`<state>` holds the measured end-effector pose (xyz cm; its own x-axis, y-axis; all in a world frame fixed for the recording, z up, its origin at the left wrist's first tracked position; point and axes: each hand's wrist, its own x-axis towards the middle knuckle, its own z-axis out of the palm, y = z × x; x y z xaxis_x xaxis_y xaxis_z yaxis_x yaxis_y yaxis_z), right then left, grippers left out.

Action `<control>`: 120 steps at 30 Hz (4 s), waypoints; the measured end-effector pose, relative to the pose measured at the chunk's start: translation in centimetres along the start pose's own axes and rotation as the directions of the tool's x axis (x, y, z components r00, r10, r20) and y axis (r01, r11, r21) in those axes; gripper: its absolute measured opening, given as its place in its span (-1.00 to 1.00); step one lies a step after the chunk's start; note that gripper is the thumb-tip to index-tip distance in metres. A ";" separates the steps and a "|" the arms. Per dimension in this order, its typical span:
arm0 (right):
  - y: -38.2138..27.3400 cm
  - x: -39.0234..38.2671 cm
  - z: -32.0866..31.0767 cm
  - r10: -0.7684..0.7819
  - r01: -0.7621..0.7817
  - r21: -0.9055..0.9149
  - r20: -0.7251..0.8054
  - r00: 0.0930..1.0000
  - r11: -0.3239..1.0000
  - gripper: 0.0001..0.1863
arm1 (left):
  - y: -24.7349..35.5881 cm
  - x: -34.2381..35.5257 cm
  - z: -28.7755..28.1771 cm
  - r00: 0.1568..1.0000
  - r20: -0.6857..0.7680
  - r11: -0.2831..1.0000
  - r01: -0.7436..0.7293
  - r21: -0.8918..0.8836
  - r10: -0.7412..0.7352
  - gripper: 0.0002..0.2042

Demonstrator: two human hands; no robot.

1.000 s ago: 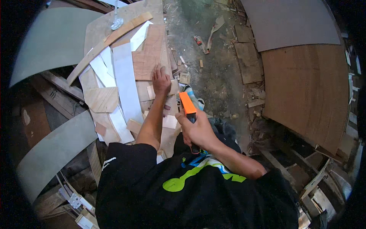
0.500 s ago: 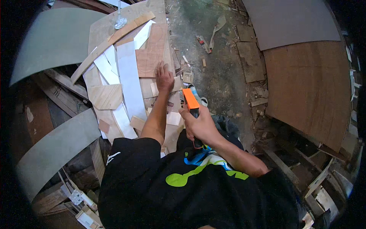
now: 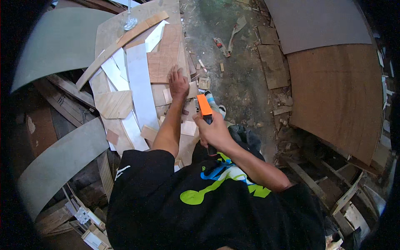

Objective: The person measures, saws, and sands pieces of wood in a workshop. They use a hand saw and a sanding block to process the lumber.

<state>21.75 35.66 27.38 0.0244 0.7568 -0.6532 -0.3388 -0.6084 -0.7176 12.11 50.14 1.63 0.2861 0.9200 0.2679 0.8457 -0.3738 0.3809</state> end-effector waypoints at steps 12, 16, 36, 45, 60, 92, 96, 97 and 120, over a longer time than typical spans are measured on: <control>0.9 0.4 -0.9 0.042 -0.041 0.035 -0.022 0.999 0.999 -0.84 | 0.0 0.4 0.0 1.000 -0.016 1.000 -0.021 -0.002 0.021 -0.66; 1.8 0.4 -1.6 0.050 -0.050 0.003 -0.088 0.995 0.999 -0.84 | 0.0 -0.2 -0.3 0.999 -0.011 0.999 -0.034 0.040 0.035 -0.66; -1.2 0.6 -1.8 0.004 -0.007 -0.048 -0.065 0.998 0.999 -0.84 | 0.3 -0.2 -0.7 1.000 0.011 1.000 -0.021 0.012 0.021 -0.64; -1.7 -0.3 -0.4 0.035 -0.036 -0.052 -0.013 0.999 0.998 -0.82 | -0.2 -0.6 -0.5 1.000 0.000 1.000 -0.024 -0.013 0.024 -0.65; -0.5 -1.2 0.2 0.018 -0.018 -0.048 -0.010 1.000 0.999 -0.82 | 0.0 0.1 0.1 1.000 0.006 1.000 -0.013 -0.013 0.014 -0.65; 6.0 -2.8 -18.3 -0.157 0.152 -0.059 -0.591 0.791 0.987 -0.68 | 1.6 0.5 -6.5 0.872 0.484 0.962 0.189 -0.199 -0.071 -0.78; 4.9 -3.1 -16.9 -0.198 0.212 -0.036 -0.533 0.822 0.977 -0.69 | 0.1 2.1 -5.8 0.864 0.498 0.919 0.132 -0.371 0.078 -0.77; 4.4 -3.3 -16.4 -0.170 0.205 0.012 -0.509 0.844 0.979 -0.69 | -0.2 2.3 -5.7 0.848 0.523 0.914 0.140 -0.380 0.088 -0.76; 5.6 -4.0 -19.5 -0.235 0.250 -0.049 -0.550 0.802 0.967 -0.69 | 8.5 1.7 -11.0 0.872 0.360 0.784 0.467 -0.409 -0.332 -0.51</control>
<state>38.11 24.57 21.24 0.6164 0.6180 -0.4880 -0.2757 -0.4111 -0.8689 14.82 47.25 15.05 0.1309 0.9687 -0.2110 0.6123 0.0884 0.7857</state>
